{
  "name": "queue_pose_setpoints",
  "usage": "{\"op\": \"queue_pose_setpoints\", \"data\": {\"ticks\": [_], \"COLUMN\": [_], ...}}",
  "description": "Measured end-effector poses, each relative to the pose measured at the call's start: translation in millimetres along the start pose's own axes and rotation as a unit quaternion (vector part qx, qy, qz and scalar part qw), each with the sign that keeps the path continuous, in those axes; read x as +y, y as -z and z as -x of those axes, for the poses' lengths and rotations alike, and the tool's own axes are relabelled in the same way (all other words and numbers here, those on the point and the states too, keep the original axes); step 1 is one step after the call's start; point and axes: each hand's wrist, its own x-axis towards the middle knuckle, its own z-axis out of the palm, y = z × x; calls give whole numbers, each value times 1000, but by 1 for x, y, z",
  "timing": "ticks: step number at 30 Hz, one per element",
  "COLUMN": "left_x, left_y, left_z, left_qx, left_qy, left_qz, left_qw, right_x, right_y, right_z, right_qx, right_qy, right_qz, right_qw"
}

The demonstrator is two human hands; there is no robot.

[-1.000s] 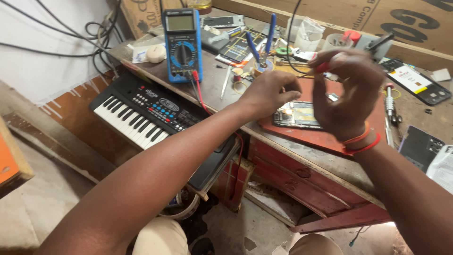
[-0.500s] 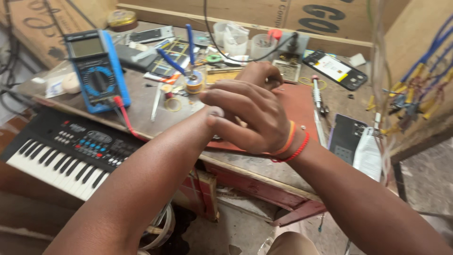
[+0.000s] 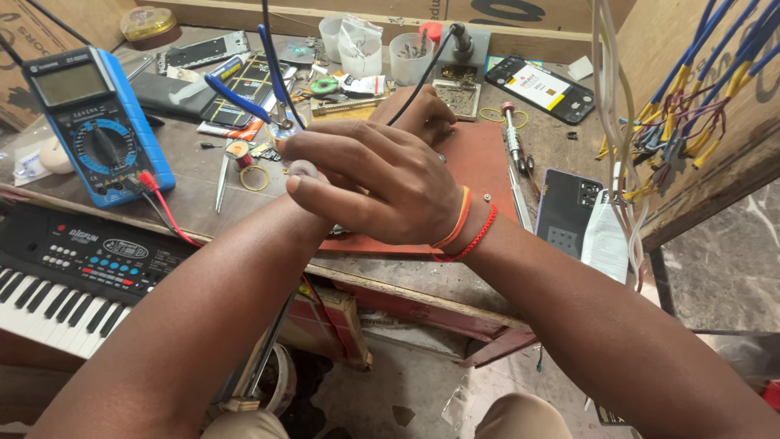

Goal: The person holds a disassembled smartphone on a red mat and uses a red-handled screwdriver to work on its internal board, steadying the phone with the other hand. They reposition the phone and continue prying and adjusting components on the board throughout the clip.

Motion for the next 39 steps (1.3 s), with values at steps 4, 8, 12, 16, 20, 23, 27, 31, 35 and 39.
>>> {"op": "queue_pose_setpoints", "data": {"ticks": [4, 8, 12, 16, 20, 23, 27, 31, 35, 39], "left_x": [8, 20, 26, 32, 36, 39, 46, 53, 54, 52], "left_y": [8, 30, 68, 106, 118, 117, 111, 108, 107, 102], "left_z": [7, 50, 92, 127, 147, 153, 150, 142, 138, 138], "left_qx": [-18, -30, -86, 3, 31, 31, 37, 1, -11, 1], "left_qy": [-31, 42, 78, 12, 56, 27, 6, 90, 107, 90], "left_qz": [6, 53, 2, -17, -17, -58, -109, -120, -136, -137], "left_qw": [999, 997, 993, 1000, 998, 997, 993, 989, 985, 986], "right_x": [3, 7, 12, 25, 33, 33, 30, 25, 29, 33], "right_y": [-7, -15, -28, -38, -39, -39, -46, -55, -54, -49], "right_z": [4, 13, 29, 42, 53, 56, 55, 54, 56, 59], "right_qx": [11, 14, 55, 154, 190, 175, 129, 82, 75, 61], "right_qy": [17, -12, -173, -266, -333, -356, -356, -363, -375, -392], "right_qz": [8, 7, -43, -210, -257, -278, -280, -275, -249, -212], "right_qw": [1000, 1000, 982, 928, 887, 875, 882, 887, 890, 893]}}
